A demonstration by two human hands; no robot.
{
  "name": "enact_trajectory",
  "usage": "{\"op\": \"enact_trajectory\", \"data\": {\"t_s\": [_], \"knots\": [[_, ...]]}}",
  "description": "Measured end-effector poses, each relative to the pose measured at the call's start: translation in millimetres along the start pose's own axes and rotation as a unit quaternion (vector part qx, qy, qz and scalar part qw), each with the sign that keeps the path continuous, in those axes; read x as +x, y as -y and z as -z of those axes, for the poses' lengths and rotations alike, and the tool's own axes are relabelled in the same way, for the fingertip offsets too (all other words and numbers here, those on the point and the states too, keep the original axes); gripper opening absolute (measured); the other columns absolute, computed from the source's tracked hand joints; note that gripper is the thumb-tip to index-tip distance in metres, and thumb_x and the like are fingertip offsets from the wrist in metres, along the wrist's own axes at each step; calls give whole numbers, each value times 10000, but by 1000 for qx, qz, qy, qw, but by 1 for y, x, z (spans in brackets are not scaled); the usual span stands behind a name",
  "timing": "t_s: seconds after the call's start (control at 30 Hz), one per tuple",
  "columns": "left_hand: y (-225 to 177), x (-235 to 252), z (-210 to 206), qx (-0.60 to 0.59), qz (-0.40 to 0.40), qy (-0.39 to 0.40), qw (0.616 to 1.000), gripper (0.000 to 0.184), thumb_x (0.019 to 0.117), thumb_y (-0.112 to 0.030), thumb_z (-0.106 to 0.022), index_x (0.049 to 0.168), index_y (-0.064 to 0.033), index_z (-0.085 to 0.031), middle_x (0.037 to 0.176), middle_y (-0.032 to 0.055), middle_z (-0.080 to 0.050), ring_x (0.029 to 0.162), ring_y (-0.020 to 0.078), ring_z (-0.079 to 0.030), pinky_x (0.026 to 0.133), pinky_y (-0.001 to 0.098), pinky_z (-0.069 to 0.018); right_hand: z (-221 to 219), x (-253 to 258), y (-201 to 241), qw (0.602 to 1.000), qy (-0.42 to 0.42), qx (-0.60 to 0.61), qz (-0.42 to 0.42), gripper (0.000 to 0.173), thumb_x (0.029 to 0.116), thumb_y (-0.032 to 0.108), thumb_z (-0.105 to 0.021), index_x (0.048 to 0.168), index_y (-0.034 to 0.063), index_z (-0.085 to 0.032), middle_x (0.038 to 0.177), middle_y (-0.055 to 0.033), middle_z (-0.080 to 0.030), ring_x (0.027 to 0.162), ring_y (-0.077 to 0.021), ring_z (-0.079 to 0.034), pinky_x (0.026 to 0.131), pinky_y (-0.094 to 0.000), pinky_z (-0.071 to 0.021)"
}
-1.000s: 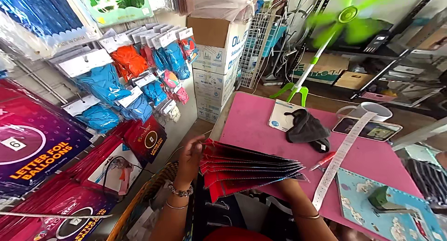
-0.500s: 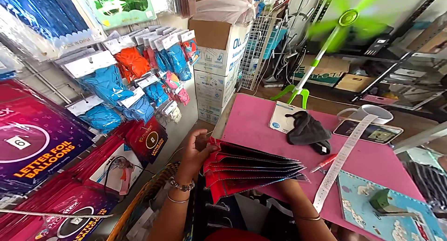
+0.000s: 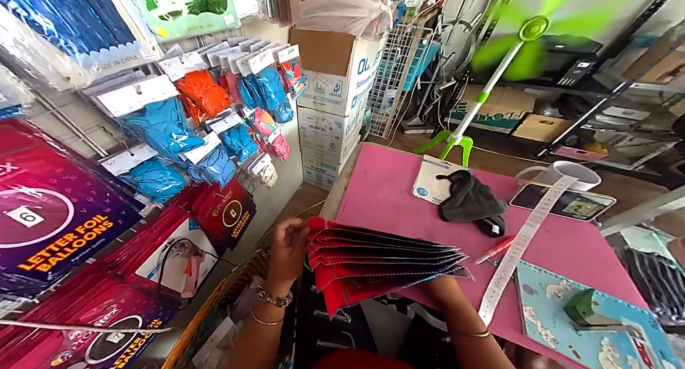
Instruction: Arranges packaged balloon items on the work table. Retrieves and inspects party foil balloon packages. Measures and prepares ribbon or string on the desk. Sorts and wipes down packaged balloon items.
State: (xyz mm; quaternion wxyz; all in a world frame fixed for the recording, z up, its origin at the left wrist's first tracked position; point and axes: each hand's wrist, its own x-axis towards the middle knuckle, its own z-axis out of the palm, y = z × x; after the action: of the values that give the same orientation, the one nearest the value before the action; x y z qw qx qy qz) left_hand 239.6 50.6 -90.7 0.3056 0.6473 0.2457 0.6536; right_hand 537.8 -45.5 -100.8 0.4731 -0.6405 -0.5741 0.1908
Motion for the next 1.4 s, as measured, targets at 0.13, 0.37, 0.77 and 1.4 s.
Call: {"op": "enact_trajectory", "data": {"t_s": [0.13,0.37,0.77,1.4], "knots": [[10,-12,0,31,-64,0,997,158,1012,-132,-617,1127,-241,-626,1113,-94,-690,1078,26,-646,962,234,-536,1,1,2,999,12,-40,-12,356,893,109,-711,1209,-52,-678,1175,-187,-707,1152,-221,-651,1048,-451,-475],[-1,-2,6,44,-39,137,989,272,1033,-275,-580,1258,-143,-659,1339,32,-610,1265,87,-561,1085,306,-482,1,2,6,999,5,-50,-4,383,878,122,-722,1210,-65,-681,1175,-201,-711,1153,-236,-659,1056,-465,-468],[-7,7,-1,9,30,127,991,457,843,-318,-832,1194,-72,-671,1299,46,-619,1221,73,-579,1031,263,-517,3,0,3,998,18,-63,-10,410,868,127,-742,1212,-84,-672,1192,-231,-699,1176,-286,-649,1058,-509,-458],[-10,0,4,-9,34,118,992,672,1048,-626,-264,1248,-126,-666,1307,-19,-629,1237,58,-569,1049,292,-499,1,2,-6,995,29,-96,-23,404,892,135,-722,1233,-76,-667,1213,-259,-685,1209,-350,-629,1059,-565,-442]]}}
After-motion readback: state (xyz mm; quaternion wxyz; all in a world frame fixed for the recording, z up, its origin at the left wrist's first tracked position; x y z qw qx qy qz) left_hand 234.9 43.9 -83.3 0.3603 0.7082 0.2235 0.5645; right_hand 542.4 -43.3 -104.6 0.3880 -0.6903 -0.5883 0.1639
